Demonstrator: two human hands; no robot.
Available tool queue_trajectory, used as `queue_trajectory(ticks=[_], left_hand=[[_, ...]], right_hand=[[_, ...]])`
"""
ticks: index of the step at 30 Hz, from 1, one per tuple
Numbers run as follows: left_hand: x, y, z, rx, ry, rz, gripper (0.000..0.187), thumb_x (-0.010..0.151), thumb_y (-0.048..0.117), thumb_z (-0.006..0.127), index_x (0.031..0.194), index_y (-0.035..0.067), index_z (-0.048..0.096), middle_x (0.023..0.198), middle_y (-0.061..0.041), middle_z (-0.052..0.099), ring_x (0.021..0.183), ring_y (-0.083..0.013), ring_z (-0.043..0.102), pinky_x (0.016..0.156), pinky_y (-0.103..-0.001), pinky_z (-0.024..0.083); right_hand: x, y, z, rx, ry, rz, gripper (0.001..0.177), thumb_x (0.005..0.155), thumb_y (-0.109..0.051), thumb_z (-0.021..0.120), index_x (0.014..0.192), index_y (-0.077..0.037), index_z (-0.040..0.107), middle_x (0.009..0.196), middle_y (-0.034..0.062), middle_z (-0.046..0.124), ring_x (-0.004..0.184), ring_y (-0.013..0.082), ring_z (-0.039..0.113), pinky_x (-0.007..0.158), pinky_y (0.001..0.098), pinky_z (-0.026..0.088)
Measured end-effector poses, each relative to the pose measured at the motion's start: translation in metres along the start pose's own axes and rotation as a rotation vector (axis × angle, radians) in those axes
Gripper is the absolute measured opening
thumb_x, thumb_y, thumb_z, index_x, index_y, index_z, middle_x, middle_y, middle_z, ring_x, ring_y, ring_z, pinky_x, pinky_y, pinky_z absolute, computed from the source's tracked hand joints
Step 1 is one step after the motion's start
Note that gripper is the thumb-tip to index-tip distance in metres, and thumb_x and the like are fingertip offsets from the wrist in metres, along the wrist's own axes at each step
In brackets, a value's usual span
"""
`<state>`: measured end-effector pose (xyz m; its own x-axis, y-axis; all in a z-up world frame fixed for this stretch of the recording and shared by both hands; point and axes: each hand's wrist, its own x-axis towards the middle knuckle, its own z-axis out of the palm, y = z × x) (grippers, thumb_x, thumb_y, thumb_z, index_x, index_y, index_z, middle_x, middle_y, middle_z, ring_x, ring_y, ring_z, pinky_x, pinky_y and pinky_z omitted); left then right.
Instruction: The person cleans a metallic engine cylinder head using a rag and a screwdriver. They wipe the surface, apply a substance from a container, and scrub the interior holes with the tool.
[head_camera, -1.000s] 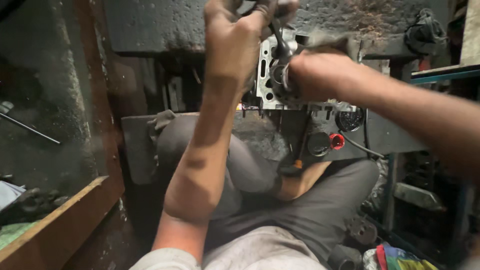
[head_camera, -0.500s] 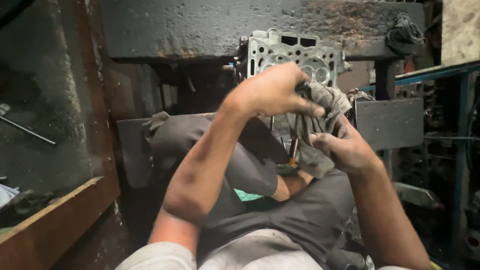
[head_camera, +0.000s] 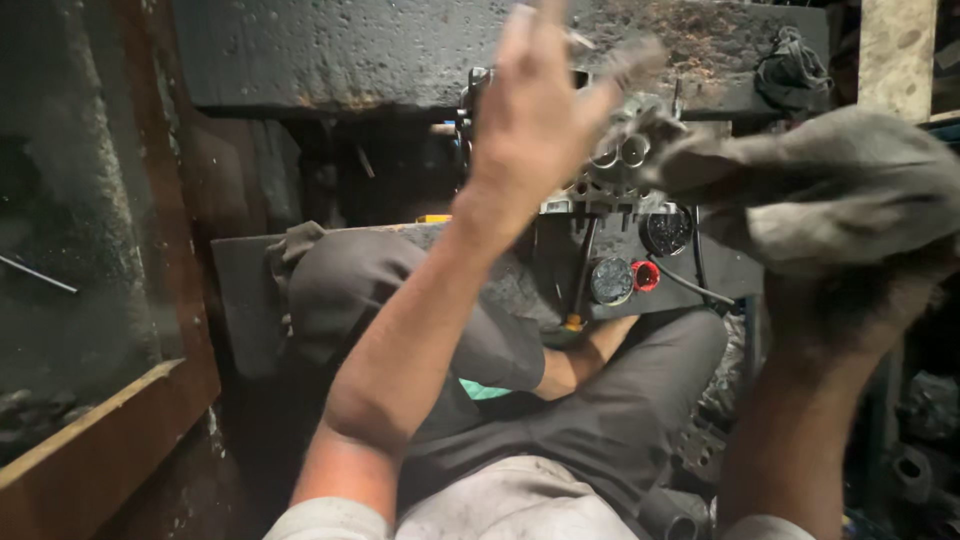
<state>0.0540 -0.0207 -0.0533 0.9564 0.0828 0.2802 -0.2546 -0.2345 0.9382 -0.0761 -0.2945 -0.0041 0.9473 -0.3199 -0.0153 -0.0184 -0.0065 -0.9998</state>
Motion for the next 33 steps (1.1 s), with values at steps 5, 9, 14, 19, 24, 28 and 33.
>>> queue_trajectory(ticks=[5,9,14,19,24,28,33], left_hand=[[0.014,-0.031,-0.027,0.023,0.200,-0.092,0.038,0.094,0.025,0.077,0.106,-0.002,0.054,0.104,-0.015,0.054,0.094,-0.0304,0.056,0.087,-0.045,0.049],[0.010,-0.038,-0.023,0.021,0.318,-0.034,0.032,0.096,0.015,0.073,0.109,-0.002,0.050,0.110,-0.016,0.051,0.102,-0.0297,0.053,0.095,-0.045,0.048],[0.016,-0.043,-0.028,-0.027,0.294,-0.157,0.035,0.093,0.018,0.074,0.109,-0.001,0.050,0.100,-0.014,0.053,0.096,-0.0296,0.054,0.087,-0.045,0.048],[0.014,-0.051,-0.033,0.010,0.311,-0.178,0.028,0.095,0.012,0.067,0.112,-0.003,0.050,0.105,-0.016,0.054,0.100,-0.0312,0.056,0.092,-0.046,0.048],[0.016,-0.063,-0.030,0.034,0.293,-0.154,0.011,0.099,0.002,0.056,0.109,-0.003,0.054,0.112,-0.018,0.059,0.107,-0.0340,0.060,0.099,-0.047,0.047],[0.015,-0.056,-0.031,0.041,0.247,-0.024,0.013,0.101,0.003,0.059,0.113,-0.002,0.055,0.114,-0.019,0.058,0.105,-0.0350,0.059,0.098,-0.046,0.048],[0.017,-0.024,-0.045,-0.093,0.167,-0.307,0.029,0.094,0.026,0.077,0.102,0.000,0.067,0.082,-0.012,0.072,0.071,-0.0271,0.068,0.071,-0.039,0.054]], right_hand=[[0.009,-0.038,0.065,-0.188,0.081,0.142,0.033,0.102,-0.013,0.063,0.133,-0.002,0.063,0.116,0.0085,0.069,0.099,0.0152,0.069,0.086,0.0274,0.055],[0.054,-0.018,0.114,-0.432,-0.406,0.439,0.033,0.096,-0.013,0.064,0.126,0.000,0.068,0.108,0.0079,0.072,0.092,0.0117,0.068,0.082,0.0226,0.055],[0.089,0.039,0.156,-1.264,-0.818,0.398,0.025,0.093,-0.016,0.064,0.110,-0.002,0.077,0.099,0.0126,0.075,0.078,0.0156,0.065,0.069,0.0290,0.052],[0.098,0.042,0.155,-1.566,-1.007,0.311,0.021,0.093,-0.017,0.064,0.100,-0.001,0.075,0.093,0.0146,0.072,0.072,0.0198,0.063,0.063,0.0349,0.050],[0.112,0.054,0.163,-1.347,-0.812,0.403,0.021,0.092,-0.018,0.064,0.091,0.000,0.072,0.087,0.0167,0.069,0.067,0.0240,0.061,0.057,0.0408,0.047],[0.061,0.056,0.119,-0.078,-0.360,0.729,0.018,0.093,-0.017,0.059,0.090,-0.001,0.065,0.092,0.0041,0.070,0.078,0.0136,0.067,0.075,0.0315,0.058],[-0.042,0.089,0.096,-0.011,-0.519,0.716,0.038,0.103,-0.032,0.051,0.110,0.000,0.071,0.088,0.0044,0.070,0.074,0.0144,0.062,0.072,0.0291,0.051]])
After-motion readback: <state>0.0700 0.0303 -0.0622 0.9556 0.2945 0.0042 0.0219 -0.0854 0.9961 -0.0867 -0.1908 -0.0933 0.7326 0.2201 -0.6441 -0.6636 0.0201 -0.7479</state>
